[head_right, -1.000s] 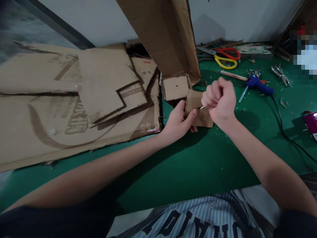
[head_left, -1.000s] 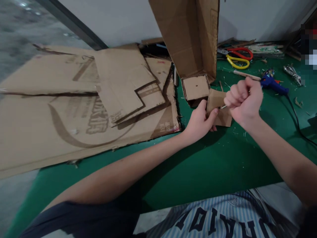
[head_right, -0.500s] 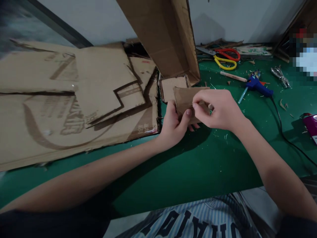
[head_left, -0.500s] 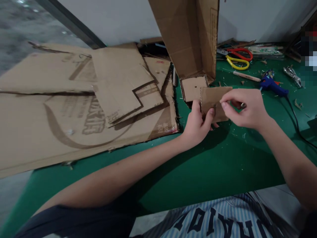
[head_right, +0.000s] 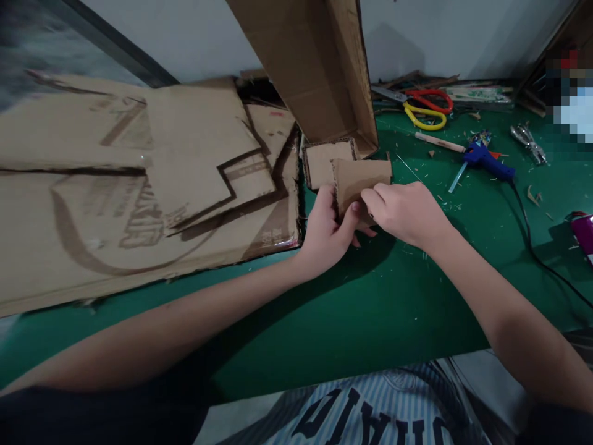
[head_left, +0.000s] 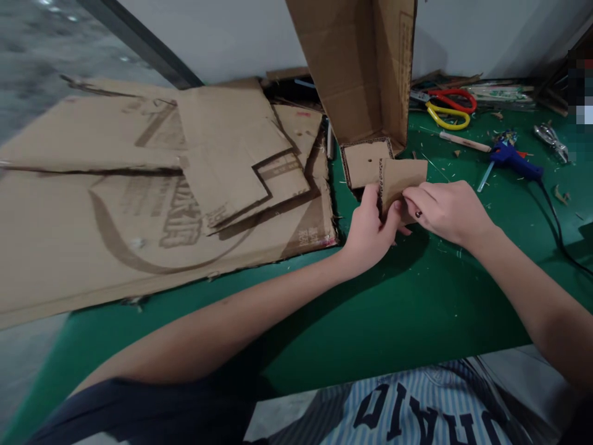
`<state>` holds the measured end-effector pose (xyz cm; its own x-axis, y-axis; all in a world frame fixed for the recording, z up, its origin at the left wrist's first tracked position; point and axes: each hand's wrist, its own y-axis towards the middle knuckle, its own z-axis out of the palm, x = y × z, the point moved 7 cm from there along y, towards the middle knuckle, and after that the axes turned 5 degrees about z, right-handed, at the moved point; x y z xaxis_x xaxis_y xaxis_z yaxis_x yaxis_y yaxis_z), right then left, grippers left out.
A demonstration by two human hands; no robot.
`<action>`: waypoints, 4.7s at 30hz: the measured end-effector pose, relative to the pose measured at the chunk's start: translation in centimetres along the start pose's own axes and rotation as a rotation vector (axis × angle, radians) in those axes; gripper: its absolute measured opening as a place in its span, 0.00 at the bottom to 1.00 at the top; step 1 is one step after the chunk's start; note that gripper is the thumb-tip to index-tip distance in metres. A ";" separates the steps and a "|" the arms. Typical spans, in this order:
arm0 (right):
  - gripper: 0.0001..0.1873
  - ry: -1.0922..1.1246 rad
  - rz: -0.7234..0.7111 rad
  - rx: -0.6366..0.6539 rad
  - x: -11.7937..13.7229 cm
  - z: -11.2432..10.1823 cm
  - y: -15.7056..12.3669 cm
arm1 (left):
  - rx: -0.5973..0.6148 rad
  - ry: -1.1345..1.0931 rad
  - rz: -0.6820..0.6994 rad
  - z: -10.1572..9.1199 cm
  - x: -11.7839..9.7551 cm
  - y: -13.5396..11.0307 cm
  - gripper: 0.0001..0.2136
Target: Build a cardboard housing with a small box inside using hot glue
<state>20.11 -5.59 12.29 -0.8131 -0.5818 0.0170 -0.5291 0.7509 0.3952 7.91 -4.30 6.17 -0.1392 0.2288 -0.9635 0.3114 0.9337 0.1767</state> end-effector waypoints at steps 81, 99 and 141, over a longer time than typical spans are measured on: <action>0.33 1.242 0.441 -0.201 -0.2 3.8 -0.6 | -0.181 0.550 0.729 -3.0 -5.4 1.4 0.07; 0.43 0.689 0.410 -0.145 -0.2 3.6 -0.9 | -0.049 0.630 0.488 -3.1 -6.4 2.4 0.04; 0.30 1.062 0.540 -0.326 -1.6 3.7 -1.2 | 0.014 0.768 0.646 -0.9 -3.8 0.9 0.18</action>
<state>21.17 -4.44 8.37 -0.2275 -0.3012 0.9260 0.0222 0.9491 0.3142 7.85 -4.12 10.14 -0.5071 0.8108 -0.2922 0.5517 0.5659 0.6127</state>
